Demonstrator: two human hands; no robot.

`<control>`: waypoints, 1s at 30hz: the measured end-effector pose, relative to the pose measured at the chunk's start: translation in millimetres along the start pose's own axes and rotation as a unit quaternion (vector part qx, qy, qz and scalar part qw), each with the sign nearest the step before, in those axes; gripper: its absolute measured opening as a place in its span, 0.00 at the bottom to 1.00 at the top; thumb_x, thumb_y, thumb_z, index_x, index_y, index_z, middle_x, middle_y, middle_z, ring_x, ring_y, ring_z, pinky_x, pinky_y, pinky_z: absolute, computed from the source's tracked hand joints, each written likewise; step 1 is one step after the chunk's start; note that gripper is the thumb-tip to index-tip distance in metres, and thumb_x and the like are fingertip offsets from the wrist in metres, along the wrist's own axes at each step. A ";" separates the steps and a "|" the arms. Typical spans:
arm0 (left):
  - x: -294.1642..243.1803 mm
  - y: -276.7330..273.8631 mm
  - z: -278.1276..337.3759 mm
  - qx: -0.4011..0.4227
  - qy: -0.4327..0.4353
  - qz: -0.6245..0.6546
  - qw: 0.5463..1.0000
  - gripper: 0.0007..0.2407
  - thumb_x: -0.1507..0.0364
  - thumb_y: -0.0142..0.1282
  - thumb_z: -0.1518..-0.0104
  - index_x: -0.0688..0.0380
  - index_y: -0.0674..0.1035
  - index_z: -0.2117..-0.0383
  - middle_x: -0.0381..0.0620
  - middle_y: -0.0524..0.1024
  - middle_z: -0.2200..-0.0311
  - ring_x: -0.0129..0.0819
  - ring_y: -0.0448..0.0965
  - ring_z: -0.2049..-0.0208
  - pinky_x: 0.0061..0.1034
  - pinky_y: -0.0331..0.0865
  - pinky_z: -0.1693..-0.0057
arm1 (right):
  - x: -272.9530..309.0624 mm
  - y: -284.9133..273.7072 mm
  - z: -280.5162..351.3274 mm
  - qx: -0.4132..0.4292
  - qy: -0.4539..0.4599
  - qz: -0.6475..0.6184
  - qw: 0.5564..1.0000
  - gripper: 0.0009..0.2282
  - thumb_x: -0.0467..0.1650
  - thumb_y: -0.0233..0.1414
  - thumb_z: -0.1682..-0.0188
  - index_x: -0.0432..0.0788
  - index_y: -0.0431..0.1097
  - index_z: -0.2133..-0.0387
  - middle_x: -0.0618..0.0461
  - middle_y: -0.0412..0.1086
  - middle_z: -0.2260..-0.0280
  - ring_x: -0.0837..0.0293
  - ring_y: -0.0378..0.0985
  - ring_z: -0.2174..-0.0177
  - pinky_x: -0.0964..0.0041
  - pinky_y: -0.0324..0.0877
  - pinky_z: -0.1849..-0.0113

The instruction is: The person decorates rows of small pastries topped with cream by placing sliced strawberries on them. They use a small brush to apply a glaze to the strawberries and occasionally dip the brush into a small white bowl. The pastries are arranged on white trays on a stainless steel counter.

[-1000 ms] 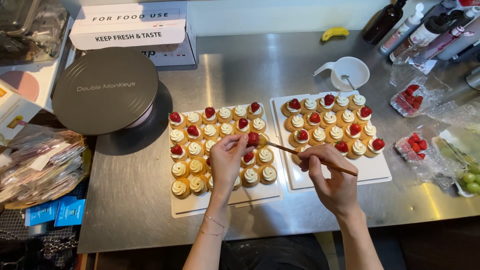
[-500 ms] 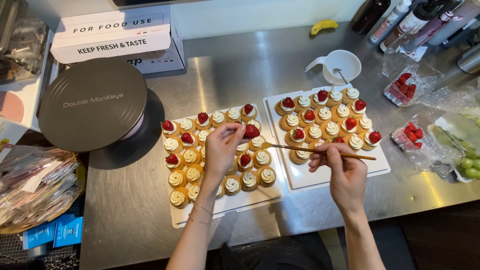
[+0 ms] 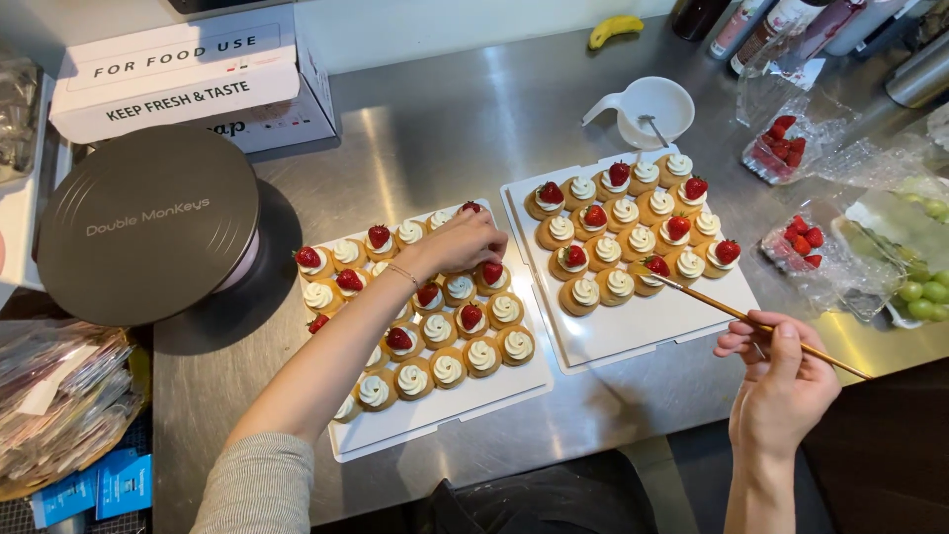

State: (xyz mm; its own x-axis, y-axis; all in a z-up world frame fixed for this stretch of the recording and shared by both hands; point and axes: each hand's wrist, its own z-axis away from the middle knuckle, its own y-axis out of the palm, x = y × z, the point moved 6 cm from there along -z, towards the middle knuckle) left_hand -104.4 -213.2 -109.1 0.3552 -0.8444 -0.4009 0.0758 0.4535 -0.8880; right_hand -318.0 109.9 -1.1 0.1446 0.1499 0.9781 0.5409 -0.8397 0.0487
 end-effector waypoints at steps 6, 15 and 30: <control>-4.9 6.9 -1.1 -0.034 0.055 -0.023 0.998 0.07 0.63 0.55 0.36 0.46 0.78 0.70 0.36 0.77 0.73 0.31 0.64 0.65 0.29 0.55 0.54 | -9.9 -9.6 -3.4 -0.020 0.006 0.004 1.000 0.12 0.32 0.42 0.32 0.34 0.67 0.57 0.41 0.69 0.70 0.56 0.75 0.73 0.71 0.74 0.68; -4.7 3.1 14.6 -0.112 0.068 -0.028 0.991 0.09 0.60 0.57 0.41 0.47 0.83 0.67 0.36 0.81 0.66 0.33 0.69 0.60 0.30 0.59 0.50 | -2.2 -11.7 -92.0 -0.080 -0.020 -0.054 0.995 0.12 0.35 0.44 0.35 0.37 0.67 0.54 0.44 0.72 0.62 0.60 0.78 0.68 0.72 0.77 0.63; -106.8 -5.3 94.8 -0.485 -0.165 0.198 0.836 0.19 0.58 0.39 0.36 0.52 0.79 0.48 0.40 0.82 0.50 0.35 0.78 0.46 0.31 0.71 0.43 | -185.9 124.7 -350.8 0.220 -0.073 0.318 0.919 0.11 0.29 0.48 0.41 0.36 0.77 0.66 0.48 0.77 0.73 0.57 0.79 0.73 0.64 0.77 0.64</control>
State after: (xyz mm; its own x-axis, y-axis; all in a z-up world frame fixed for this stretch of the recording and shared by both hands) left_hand -54.4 -98.4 -40.2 0.4230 -0.4853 -0.7652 -0.8428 0.0996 -0.5290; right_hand -568.1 -205.8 -105.9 0.6396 -0.2039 0.7411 0.5863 -0.4941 -0.6420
